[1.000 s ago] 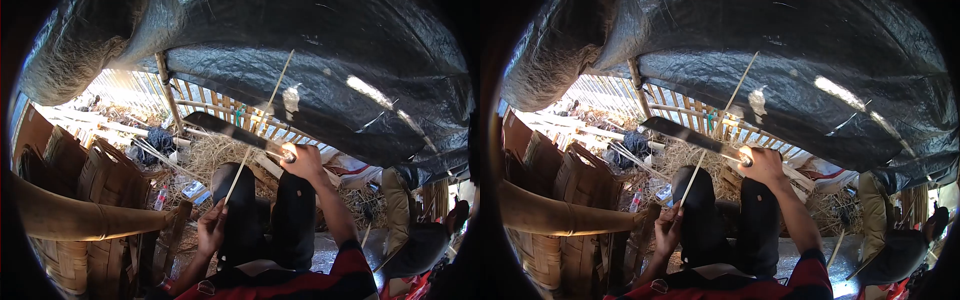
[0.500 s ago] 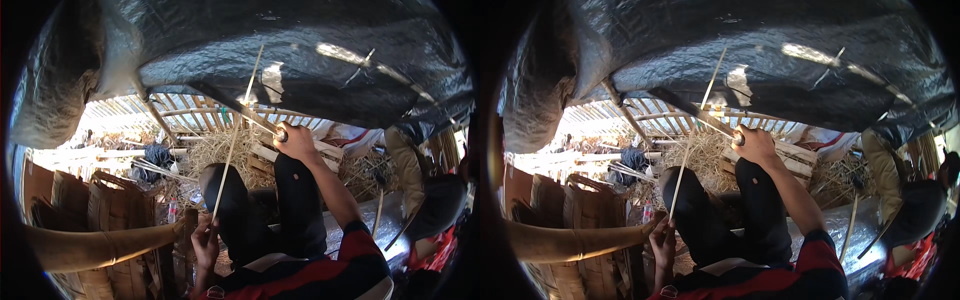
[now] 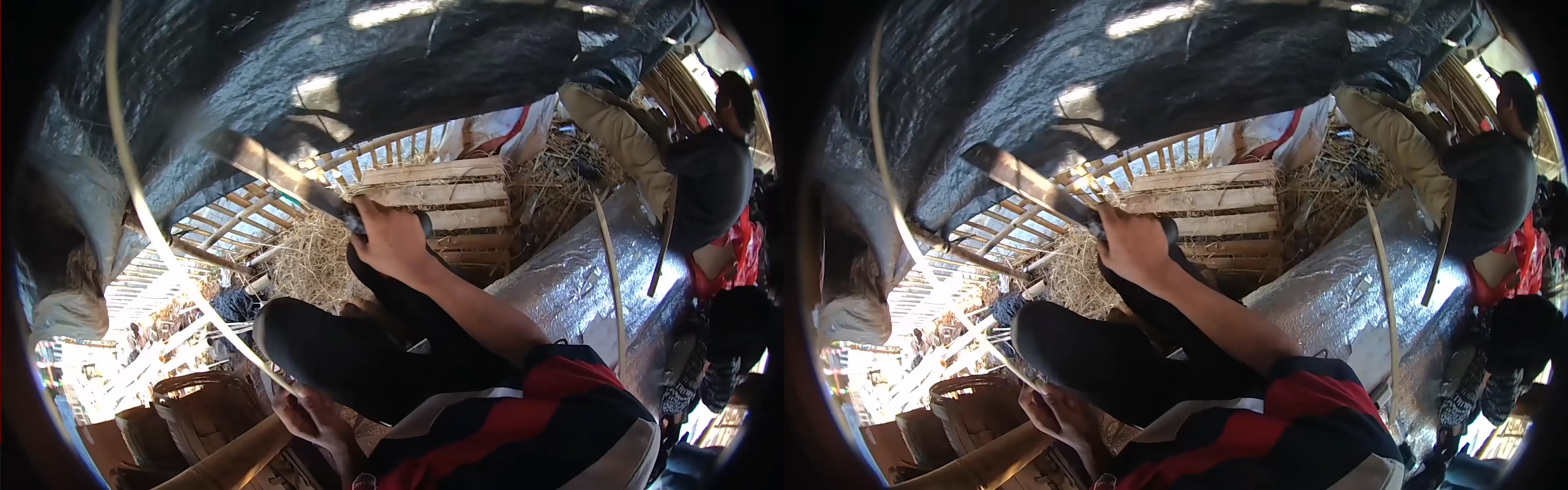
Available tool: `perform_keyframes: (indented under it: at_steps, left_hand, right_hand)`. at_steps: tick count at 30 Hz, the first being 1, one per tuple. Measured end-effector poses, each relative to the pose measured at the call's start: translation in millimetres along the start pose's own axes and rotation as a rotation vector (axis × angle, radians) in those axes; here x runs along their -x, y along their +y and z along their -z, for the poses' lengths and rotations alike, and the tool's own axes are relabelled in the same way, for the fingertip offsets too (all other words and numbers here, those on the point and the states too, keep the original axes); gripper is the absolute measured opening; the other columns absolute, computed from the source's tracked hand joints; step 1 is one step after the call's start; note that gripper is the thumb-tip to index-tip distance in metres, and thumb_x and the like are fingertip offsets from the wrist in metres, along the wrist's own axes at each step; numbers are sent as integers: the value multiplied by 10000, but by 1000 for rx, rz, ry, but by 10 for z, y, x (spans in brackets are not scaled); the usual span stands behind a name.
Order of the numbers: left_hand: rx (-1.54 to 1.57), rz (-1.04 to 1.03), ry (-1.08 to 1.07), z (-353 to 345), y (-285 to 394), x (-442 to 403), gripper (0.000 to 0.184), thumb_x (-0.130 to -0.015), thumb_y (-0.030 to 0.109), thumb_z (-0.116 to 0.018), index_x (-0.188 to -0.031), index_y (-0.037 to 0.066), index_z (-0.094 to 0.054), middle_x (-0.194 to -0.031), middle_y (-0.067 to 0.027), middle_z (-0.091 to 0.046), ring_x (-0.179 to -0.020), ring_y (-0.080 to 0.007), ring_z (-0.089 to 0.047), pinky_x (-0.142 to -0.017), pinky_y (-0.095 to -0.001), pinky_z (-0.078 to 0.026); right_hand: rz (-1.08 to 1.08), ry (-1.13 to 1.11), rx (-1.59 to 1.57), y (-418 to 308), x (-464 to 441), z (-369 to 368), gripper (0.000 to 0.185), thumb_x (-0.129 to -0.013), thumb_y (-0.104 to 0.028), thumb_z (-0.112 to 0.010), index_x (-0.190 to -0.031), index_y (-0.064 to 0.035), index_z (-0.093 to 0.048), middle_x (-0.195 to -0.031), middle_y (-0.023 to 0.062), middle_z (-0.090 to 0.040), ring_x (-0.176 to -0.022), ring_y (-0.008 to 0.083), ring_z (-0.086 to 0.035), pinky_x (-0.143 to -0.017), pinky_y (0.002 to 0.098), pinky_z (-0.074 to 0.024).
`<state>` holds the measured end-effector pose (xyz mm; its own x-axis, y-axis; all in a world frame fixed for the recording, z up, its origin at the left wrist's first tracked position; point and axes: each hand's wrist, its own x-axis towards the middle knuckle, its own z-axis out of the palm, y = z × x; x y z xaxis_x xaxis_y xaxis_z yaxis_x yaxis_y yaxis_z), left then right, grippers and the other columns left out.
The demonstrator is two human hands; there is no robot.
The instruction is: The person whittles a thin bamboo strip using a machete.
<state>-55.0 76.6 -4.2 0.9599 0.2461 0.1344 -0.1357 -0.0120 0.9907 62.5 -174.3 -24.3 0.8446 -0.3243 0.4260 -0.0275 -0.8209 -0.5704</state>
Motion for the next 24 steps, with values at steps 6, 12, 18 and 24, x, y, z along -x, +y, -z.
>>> perform_keyframes:
  at_steps: [6,12,18,24]
  left_hand:
    - [-236,-195,-763,-895,367,51,118,-869,-5,-627,-984,-7,-653,-664,-62,-568,-544,-74,-484,-495,-211,-365]
    - [-356,-541,-1310,-1798,432,-251,143,-799,125,-720,-933,76,-717,-733,-53,-651,-618,-241,-638,-555,-335,-495]
    - [-429,-893,-1591,-2694,441,216,325,-790,353,-715,-1082,211,-709,-1122,-39,-636,-1034,-236,-592,-940,-405,-428]
    - [-89,-988,-1065,-2480,496,115,617,-783,426,-720,-1325,184,-552,-1364,-140,-443,-1241,-344,-434,-1001,-506,-368]
  right_hand:
    - [205,-26,85,-99,40,-236,416,-725,-163,-640,-1125,-54,-611,-719,107,-652,-563,275,-634,-546,387,-503]
    - [185,-85,43,-203,135,-371,516,-671,-145,-644,-1174,-54,-576,-698,121,-651,-602,288,-645,-576,398,-503]
    - [215,-3,98,-234,163,-332,477,-686,-154,-653,-1145,-46,-580,-720,114,-656,-621,276,-661,-575,390,-502]
    - [182,-69,117,-104,93,-346,470,-693,-164,-656,-1140,-39,-579,-720,111,-656,-624,270,-664,-574,387,-501]
